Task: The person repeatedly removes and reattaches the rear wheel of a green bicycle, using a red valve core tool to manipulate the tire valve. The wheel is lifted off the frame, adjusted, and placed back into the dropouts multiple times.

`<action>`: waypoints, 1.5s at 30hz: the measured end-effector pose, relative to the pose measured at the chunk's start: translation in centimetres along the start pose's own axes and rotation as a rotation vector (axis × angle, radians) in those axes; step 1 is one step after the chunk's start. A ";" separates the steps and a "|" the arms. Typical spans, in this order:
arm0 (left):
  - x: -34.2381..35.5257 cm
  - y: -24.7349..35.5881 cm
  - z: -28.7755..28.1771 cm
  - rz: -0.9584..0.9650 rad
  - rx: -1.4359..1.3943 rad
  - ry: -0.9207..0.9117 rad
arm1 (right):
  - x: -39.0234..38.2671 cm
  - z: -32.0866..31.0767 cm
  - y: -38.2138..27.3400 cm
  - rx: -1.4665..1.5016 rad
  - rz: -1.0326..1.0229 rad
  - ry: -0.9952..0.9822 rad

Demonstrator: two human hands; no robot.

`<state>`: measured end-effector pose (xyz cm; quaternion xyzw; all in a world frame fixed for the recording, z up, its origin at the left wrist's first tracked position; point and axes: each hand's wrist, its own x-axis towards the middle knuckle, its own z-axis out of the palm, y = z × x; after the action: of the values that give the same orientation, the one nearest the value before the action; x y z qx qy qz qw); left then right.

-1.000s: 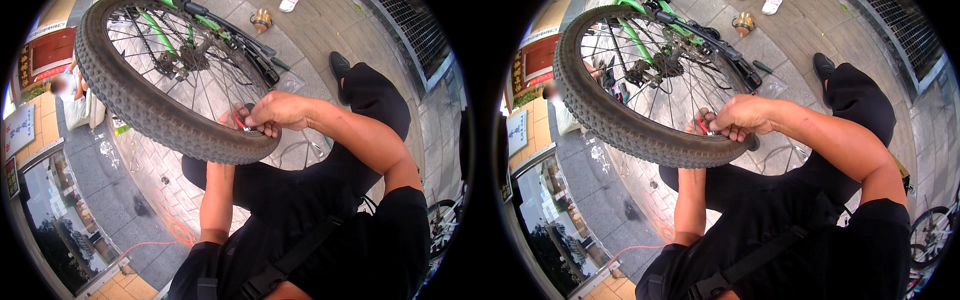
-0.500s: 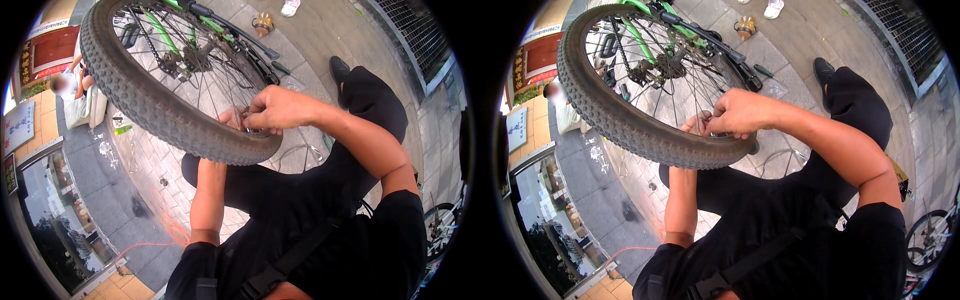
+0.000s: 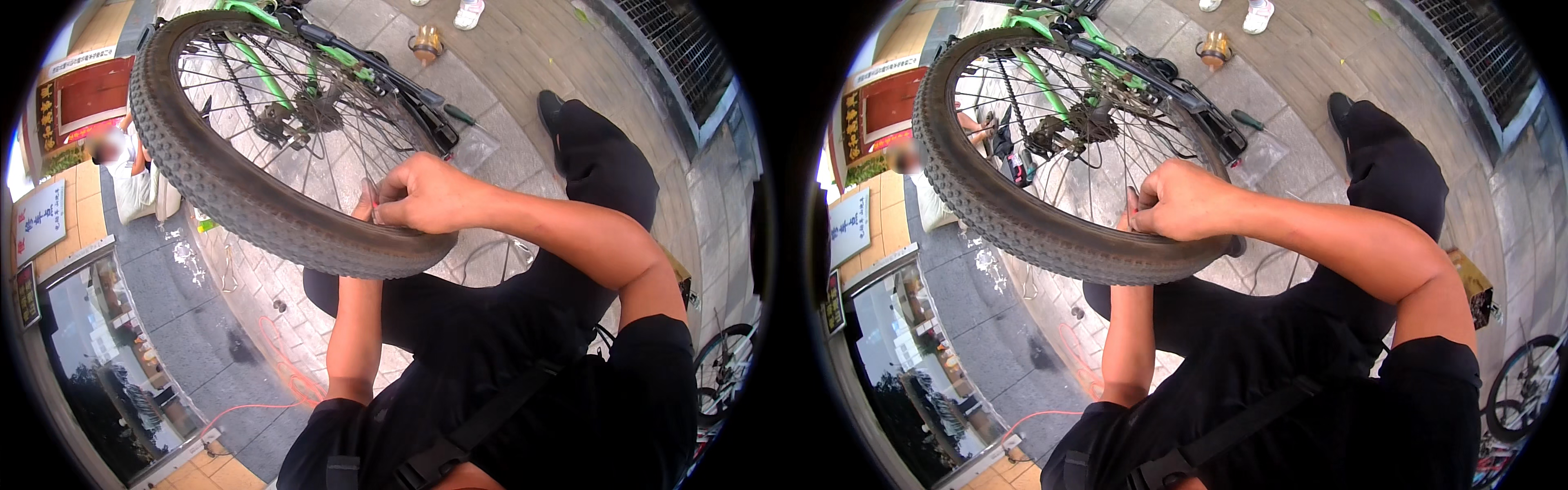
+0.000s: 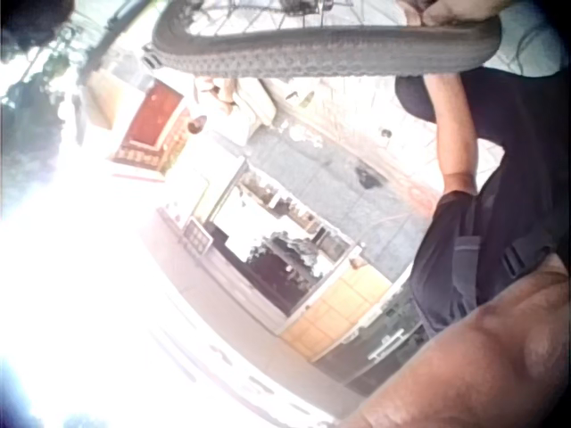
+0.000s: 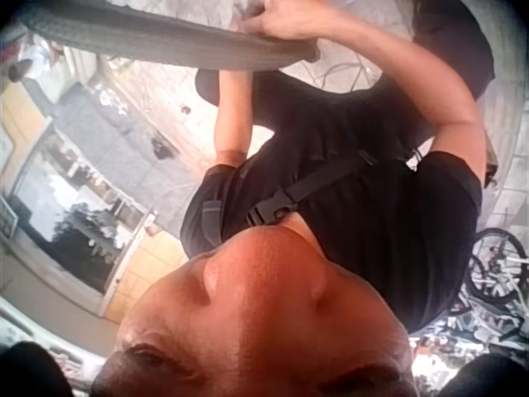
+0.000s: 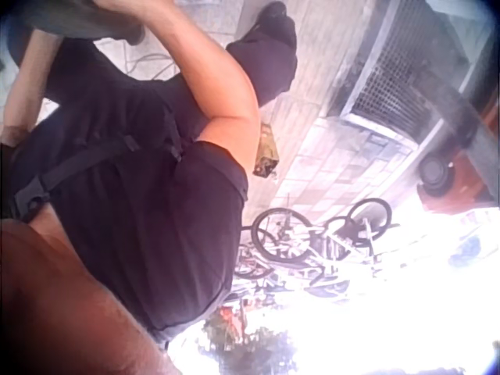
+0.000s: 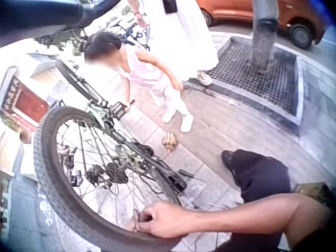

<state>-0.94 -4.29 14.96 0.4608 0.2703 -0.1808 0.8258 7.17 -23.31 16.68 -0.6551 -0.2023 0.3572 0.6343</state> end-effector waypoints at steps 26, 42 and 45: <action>1.8 0.7 -1.0 0.030 0.138 0.145 | 1.5 -5.7 1.1 -0.223 0.218 -0.009; 0.4 2.5 -1.6 0.040 -0.079 0.025 | 1.3 -0.3 7.1 0.202 0.386 0.070; 1.4 -0.2 -2.7 0.038 0.310 0.228 | 1.4 -0.1 7.4 0.182 0.413 0.018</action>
<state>-0.68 -2.17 12.80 0.6050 0.3225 -0.1511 0.7122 6.84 -23.21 9.15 -0.6258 -0.0254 0.4905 0.6059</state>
